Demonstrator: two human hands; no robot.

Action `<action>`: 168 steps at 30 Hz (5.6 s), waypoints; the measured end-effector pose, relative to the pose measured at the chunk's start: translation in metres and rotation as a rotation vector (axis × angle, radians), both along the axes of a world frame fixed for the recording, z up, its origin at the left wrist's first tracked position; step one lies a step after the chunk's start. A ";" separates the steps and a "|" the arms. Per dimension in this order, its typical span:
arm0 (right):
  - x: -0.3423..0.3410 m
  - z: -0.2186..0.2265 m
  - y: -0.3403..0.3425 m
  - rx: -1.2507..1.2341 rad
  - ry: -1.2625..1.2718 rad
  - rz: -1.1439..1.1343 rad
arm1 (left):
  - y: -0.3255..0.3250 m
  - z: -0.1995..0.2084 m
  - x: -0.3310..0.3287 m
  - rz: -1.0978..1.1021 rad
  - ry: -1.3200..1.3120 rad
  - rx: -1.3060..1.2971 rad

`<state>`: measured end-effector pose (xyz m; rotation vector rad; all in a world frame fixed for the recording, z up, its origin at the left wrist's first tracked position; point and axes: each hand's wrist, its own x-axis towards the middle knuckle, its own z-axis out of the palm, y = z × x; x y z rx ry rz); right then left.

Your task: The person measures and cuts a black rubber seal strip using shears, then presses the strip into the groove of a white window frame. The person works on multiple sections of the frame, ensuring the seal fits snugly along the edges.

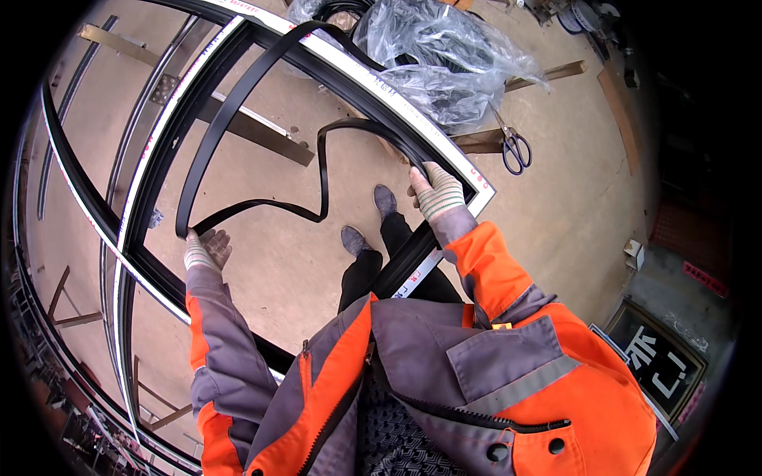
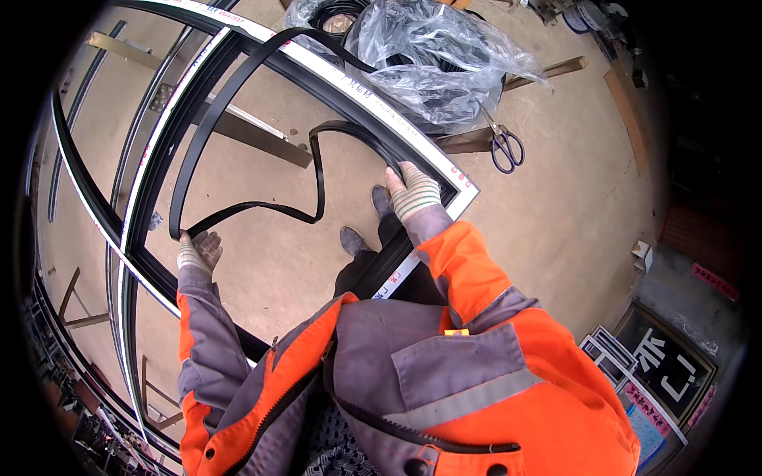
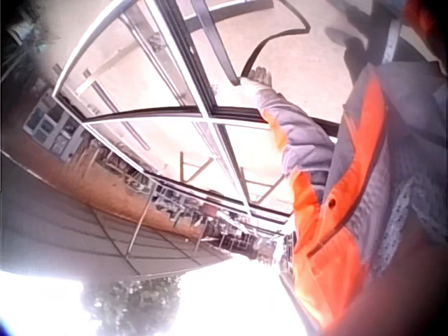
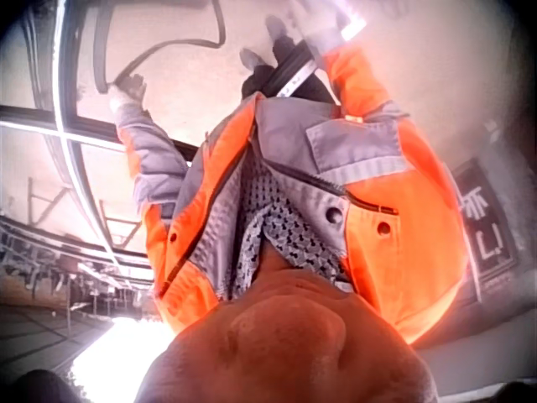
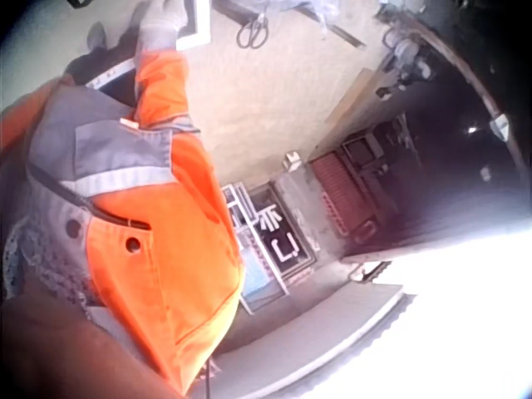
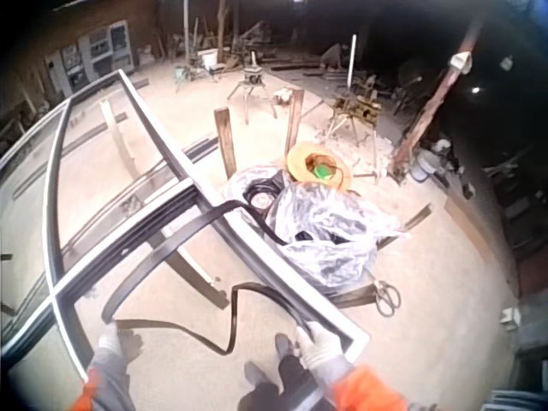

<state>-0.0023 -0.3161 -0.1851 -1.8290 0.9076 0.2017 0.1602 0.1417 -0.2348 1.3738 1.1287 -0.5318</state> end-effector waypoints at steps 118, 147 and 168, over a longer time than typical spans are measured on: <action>0.096 0.020 0.024 0.398 -0.152 0.097 | -0.190 0.007 -0.144 -1.740 -0.770 0.356; -0.028 0.108 -0.030 -0.001 -0.459 0.430 | -0.284 0.009 -0.075 -1.881 -0.248 -0.232; -0.055 0.104 -0.050 0.256 0.029 0.478 | -0.278 -0.004 -0.025 -1.861 -0.833 0.388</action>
